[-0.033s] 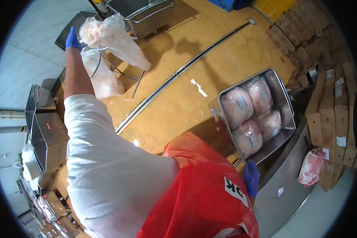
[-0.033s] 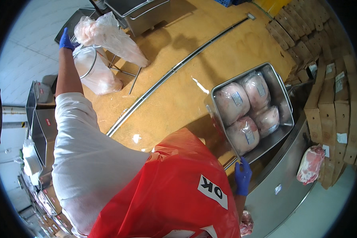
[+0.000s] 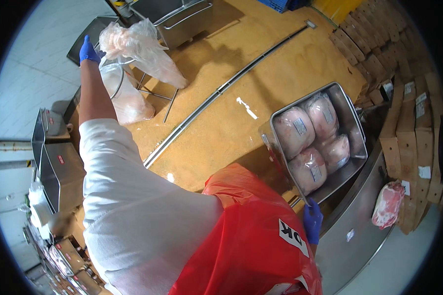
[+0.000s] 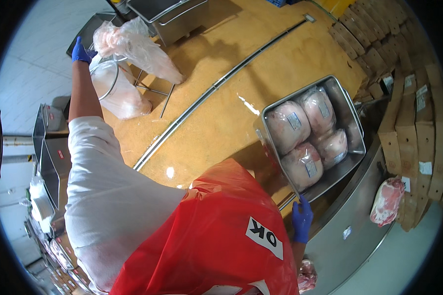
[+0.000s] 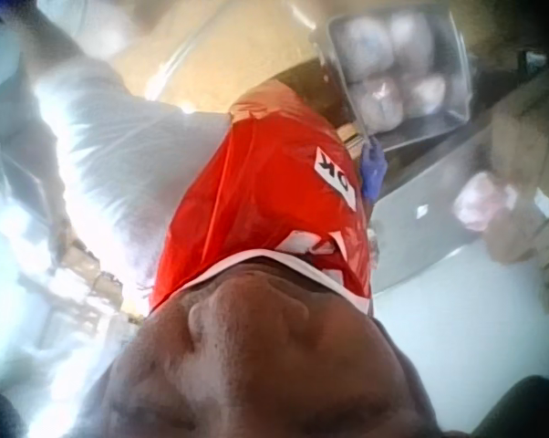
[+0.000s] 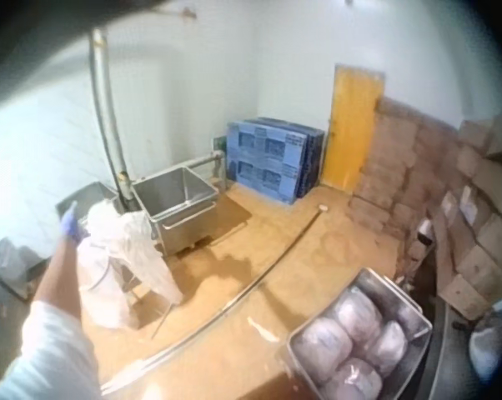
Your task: The person cuts a large piece of raw meat on a stainless steel table using a knife. They trim and separate portions, then place the cut meat into a metal tray. The person also handles plastic-wrapped meat packages, moving them between the table and a tray.
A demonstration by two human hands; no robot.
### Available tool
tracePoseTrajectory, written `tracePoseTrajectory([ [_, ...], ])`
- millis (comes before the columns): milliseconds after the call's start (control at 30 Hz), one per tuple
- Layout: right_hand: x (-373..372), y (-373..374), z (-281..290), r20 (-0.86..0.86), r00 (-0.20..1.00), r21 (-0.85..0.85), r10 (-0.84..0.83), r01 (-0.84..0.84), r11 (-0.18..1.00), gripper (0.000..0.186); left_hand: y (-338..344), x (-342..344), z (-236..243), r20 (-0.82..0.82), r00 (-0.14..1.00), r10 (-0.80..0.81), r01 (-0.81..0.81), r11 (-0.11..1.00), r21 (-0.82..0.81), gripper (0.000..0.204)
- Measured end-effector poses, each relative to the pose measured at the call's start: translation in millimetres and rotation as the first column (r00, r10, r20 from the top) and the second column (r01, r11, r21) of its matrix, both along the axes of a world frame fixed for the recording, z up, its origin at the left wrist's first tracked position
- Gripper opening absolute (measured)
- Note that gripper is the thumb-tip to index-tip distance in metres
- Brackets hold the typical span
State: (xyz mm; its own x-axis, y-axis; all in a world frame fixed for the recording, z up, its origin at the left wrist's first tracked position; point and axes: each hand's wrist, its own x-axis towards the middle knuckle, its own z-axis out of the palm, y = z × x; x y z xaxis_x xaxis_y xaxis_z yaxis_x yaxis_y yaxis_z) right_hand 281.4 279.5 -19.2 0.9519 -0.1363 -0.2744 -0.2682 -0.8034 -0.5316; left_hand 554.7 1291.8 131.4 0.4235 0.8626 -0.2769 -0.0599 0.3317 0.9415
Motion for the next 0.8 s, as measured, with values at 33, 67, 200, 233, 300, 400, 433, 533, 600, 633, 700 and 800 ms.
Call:
tracePoseTrajectory([
  [33, -10, 2, -2, 0.004, 0.999, 0.008, -0.050, 0.050, 0.999, 0.044, -11, 25, -33, 0.033, 0.999, -0.011, 0.010, 1.000, 0.026, 0.088],
  [67, -24, 2, -6, 0.010, 0.995, 0.017, -0.097, 0.097, 0.995, 0.044, -27, 47, -61, 0.069, 0.997, -0.021, 0.018, 0.998, 0.053, 0.081],
  [200, -65, -1, -24, -0.078, 0.984, 0.042, -0.162, 0.166, 0.985, 0.042, -143, 66, -281, -0.115, 0.991, -0.074, 0.100, 0.964, 0.245, 0.048],
  [233, -76, 2, -25, -0.075, 0.978, 0.059, -0.195, 0.200, 0.978, 0.042, -195, 67, -344, -0.357, 0.920, -0.160, 0.284, 0.900, 0.329, 0.041],
  [300, -91, 2, -39, -0.063, 0.974, 0.115, -0.218, 0.224, 0.968, 0.042, -280, 33, -461, -0.852, 0.511, -0.114, 0.793, 0.444, 0.417, 0.030],
  [400, -122, 8, -9, -0.021, 0.951, -0.016, -0.309, 0.309, 0.951, 0.043, -585, -1, -476, -0.815, -0.059, -0.576, 0.947, 0.225, -0.228, 0.051],
  [433, -143, 8, -9, 0.028, 0.932, -0.060, -0.362, 0.363, 0.930, 0.043, -674, -23, -465, -0.870, -0.250, -0.425, 0.963, -0.199, -0.179, 0.056],
  [533, -214, 23, -5, 0.162, 0.840, -0.051, -0.518, 0.532, 0.845, 0.043, -802, -77, -343, -0.787, -0.465, -0.406, 0.591, -0.804, 0.066, 0.069],
  [600, -229, 28, 6, 0.210, 0.724, 0.033, -0.657, 0.667, 0.745, 0.043, -864, -105, -300, -0.727, -0.523, -0.445, 0.358, -0.889, 0.286, 0.078],
  [633, -252, 34, 7, 0.242, 0.683, -0.002, -0.689, 0.710, 0.704, 0.042, -888, -117, -261, -0.681, -0.629, -0.374, 0.355, -0.918, 0.177, 0.069],
  [700, -298, 58, 35, 0.371, 0.591, 0.000, -0.716, 0.771, 0.637, 0.042, -881, -127, -251, -0.561, -0.679, -0.473, 0.353, -0.881, 0.316, 0.054],
  [800, -384, 89, 54, 0.574, 0.415, -0.082, -0.706, 0.887, 0.454, 0.046, -855, -146, -298, -0.382, -0.640, -0.666, 0.550, -0.745, 0.378, 0.044],
])
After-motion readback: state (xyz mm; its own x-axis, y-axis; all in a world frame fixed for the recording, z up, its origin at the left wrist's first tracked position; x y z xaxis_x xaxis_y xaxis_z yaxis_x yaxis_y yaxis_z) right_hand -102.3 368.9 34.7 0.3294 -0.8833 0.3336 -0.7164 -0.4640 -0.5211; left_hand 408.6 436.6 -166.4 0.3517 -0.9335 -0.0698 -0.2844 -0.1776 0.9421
